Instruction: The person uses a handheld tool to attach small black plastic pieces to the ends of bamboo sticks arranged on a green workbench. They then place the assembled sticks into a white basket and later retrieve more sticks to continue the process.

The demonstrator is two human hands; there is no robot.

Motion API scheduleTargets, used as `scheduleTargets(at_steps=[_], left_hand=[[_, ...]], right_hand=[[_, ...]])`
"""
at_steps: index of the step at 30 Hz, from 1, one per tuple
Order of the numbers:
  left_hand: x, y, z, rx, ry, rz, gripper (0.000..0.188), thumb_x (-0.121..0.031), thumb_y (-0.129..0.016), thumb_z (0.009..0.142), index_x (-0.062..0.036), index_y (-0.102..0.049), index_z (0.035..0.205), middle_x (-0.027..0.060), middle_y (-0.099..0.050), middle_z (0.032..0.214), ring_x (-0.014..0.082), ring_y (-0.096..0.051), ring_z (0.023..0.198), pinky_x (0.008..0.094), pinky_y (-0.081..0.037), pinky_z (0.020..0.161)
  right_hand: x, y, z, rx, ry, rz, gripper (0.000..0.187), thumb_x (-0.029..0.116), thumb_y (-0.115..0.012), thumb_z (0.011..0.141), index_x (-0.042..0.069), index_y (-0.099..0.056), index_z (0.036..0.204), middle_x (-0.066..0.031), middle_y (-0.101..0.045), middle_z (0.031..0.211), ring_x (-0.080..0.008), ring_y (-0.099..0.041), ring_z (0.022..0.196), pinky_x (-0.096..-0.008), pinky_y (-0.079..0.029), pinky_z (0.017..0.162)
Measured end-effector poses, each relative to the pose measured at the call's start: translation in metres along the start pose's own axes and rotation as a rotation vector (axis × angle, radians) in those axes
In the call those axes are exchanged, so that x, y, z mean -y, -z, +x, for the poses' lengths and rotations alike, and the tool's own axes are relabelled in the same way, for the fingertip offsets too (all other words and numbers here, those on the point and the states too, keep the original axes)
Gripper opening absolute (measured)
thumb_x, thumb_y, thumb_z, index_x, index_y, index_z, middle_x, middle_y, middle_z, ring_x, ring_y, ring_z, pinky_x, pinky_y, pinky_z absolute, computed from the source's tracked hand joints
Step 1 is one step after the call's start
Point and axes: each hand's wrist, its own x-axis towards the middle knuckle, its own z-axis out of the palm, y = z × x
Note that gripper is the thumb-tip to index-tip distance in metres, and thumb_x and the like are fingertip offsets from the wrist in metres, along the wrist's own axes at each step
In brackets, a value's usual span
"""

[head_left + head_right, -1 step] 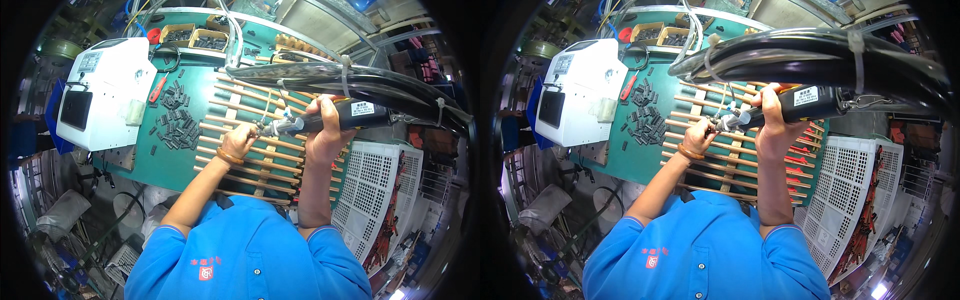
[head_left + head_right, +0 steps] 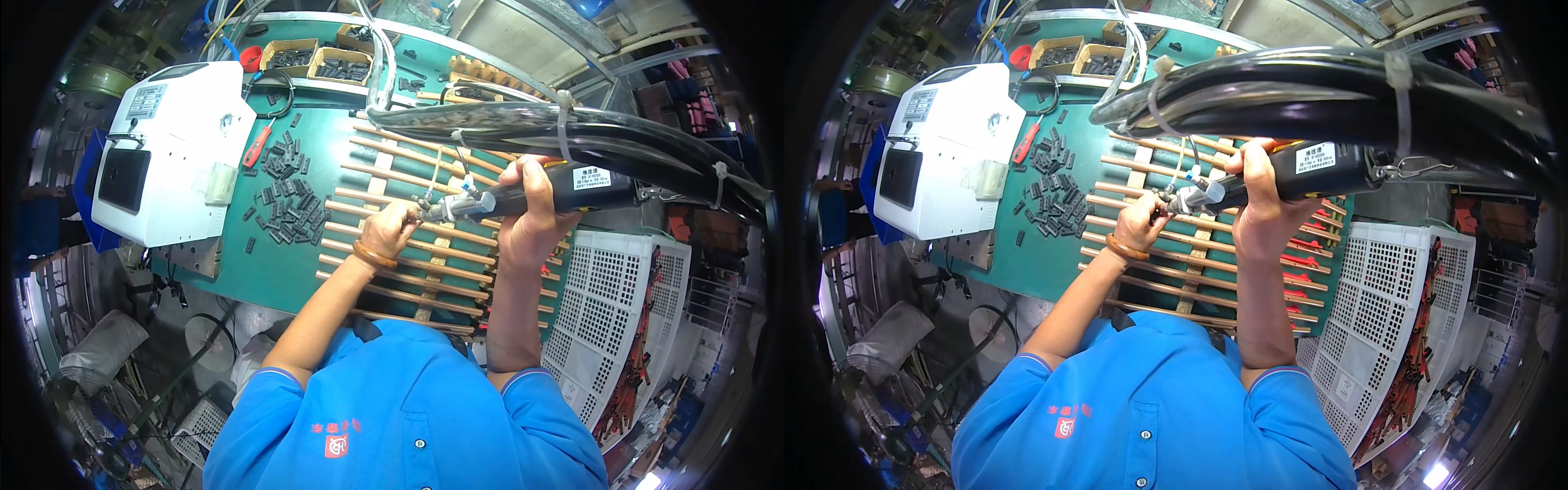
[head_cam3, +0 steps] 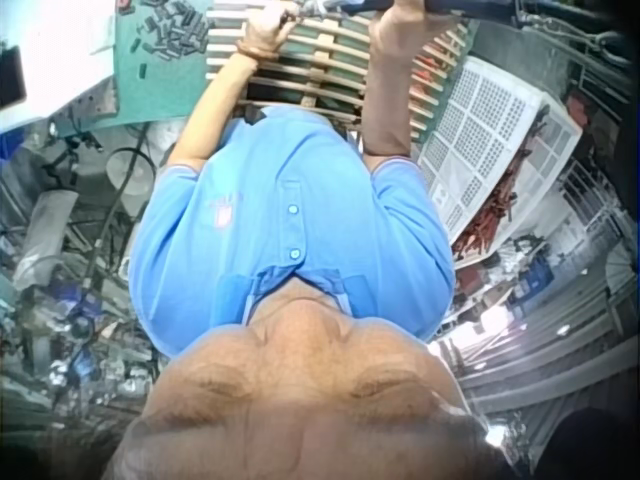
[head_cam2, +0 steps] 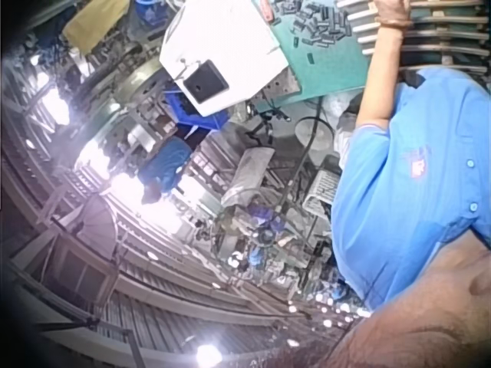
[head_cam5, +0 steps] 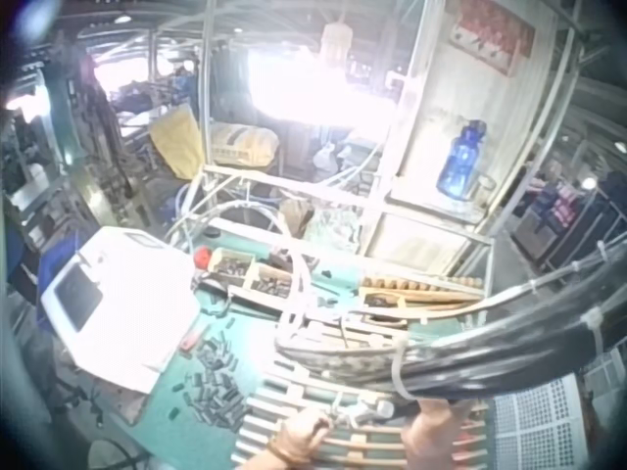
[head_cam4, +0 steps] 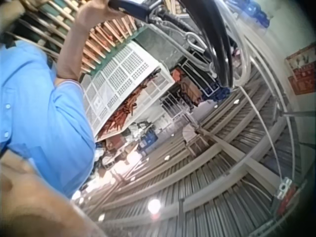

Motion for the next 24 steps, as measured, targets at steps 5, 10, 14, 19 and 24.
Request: scheduleTargets(at_steps=[5, 10, 14, 19, 24], left_hand=[[0.0, 0.004, 0.005, 0.005, -0.024, 0.044, 0.015, -0.006, -0.069, 0.074, -0.0061, -0.057, 0.084, 0.011, -0.059, 0.078, 0.0309, -0.061, 0.069, 0.0369, -0.05, 0.058], [0.003, 0.007, 0.01, 0.168, -0.166, 0.187, 0.016, -0.005, -0.068, 0.072, -0.0062, -0.055, 0.081, 0.0114, -0.057, 0.075, 0.0312, -0.061, 0.068, 0.0381, -0.049, 0.058], [0.007, 0.012, 0.007, 0.229, -0.055, 0.006, 0.017, -0.003, -0.067, 0.071, -0.0064, -0.056, 0.084, 0.0119, -0.058, 0.079, 0.031, -0.061, 0.07, 0.036, -0.05, 0.059], [-0.002, 0.008, 0.009, 0.238, -0.159, -0.069, 0.016, -0.002, -0.066, 0.074, -0.0046, -0.056, 0.086, 0.0134, -0.057, 0.078, 0.0331, -0.059, 0.07, 0.0384, -0.049, 0.061], [0.006, 0.007, 0.009, 0.201, -0.16, 0.059, 0.015, -0.004, -0.067, 0.073, -0.0039, -0.054, 0.081, 0.0145, -0.055, 0.077, 0.0342, -0.058, 0.07, 0.0405, -0.048, 0.06]], right_hand=[[-0.005, 0.005, -0.005, -0.014, 0.005, 0.013, 0.008, -0.007, -0.057, 0.076, -0.003, -0.058, 0.082, -0.0101, -0.06, 0.07, -0.0171, -0.059, 0.061, -0.0289, -0.051, 0.061], [-0.006, 0.007, -0.006, 0.005, 0.01, 0.015, 0.007, -0.007, -0.057, 0.075, -0.003, -0.059, 0.08, -0.0101, -0.06, 0.069, -0.0179, -0.06, 0.061, -0.0296, -0.051, 0.062], [-0.001, 0.008, -0.003, 0.073, -0.031, 0.01, 0.007, -0.006, -0.057, 0.077, -0.004, -0.058, 0.083, -0.0107, -0.059, 0.071, -0.0173, -0.059, 0.061, -0.0289, -0.05, 0.06], [0.005, 0.002, -0.002, 0.055, -0.051, 0.066, 0.009, -0.006, -0.057, 0.077, -0.003, -0.058, 0.086, -0.0109, -0.059, 0.074, -0.0167, -0.058, 0.061, -0.0296, -0.049, 0.059], [0.0, 0.006, -0.007, 0.049, -0.001, 0.071, 0.009, -0.009, -0.057, 0.077, -0.002, -0.059, 0.083, -0.011, -0.06, 0.074, -0.0172, -0.059, 0.061, -0.0296, -0.051, 0.059]])
